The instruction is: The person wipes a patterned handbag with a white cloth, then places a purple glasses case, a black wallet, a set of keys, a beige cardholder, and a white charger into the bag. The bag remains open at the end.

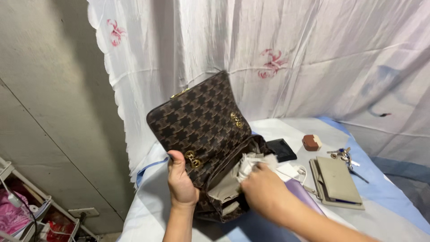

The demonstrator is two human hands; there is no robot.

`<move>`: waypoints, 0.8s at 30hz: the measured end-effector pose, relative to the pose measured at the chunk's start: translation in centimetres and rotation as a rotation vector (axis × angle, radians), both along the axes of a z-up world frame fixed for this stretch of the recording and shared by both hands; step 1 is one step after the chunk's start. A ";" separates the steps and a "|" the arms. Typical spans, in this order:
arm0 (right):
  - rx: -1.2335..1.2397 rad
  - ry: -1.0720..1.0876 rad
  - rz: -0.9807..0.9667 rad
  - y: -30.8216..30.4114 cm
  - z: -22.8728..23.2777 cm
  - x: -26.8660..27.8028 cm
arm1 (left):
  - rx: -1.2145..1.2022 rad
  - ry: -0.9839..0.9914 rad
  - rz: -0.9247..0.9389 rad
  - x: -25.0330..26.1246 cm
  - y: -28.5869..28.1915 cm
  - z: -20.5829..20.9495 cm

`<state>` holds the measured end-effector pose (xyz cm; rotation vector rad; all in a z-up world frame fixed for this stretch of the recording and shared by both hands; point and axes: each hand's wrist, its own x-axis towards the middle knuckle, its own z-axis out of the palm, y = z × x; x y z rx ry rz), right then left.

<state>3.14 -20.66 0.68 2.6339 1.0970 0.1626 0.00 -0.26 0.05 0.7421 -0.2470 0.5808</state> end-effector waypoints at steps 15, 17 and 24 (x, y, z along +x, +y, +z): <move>0.224 0.740 -0.063 7.8 -6.5 5.2 | -0.180 0.047 -0.013 -0.2 -0.7 -0.3; 0.387 0.971 -0.146 7.7 -6.2 4.7 | -0.189 0.045 0.014 0.2 -0.4 -0.3; 0.895 0.917 -0.077 7.0 -0.9 1.5 | -0.218 0.018 0.000 0.1 1.3 -0.7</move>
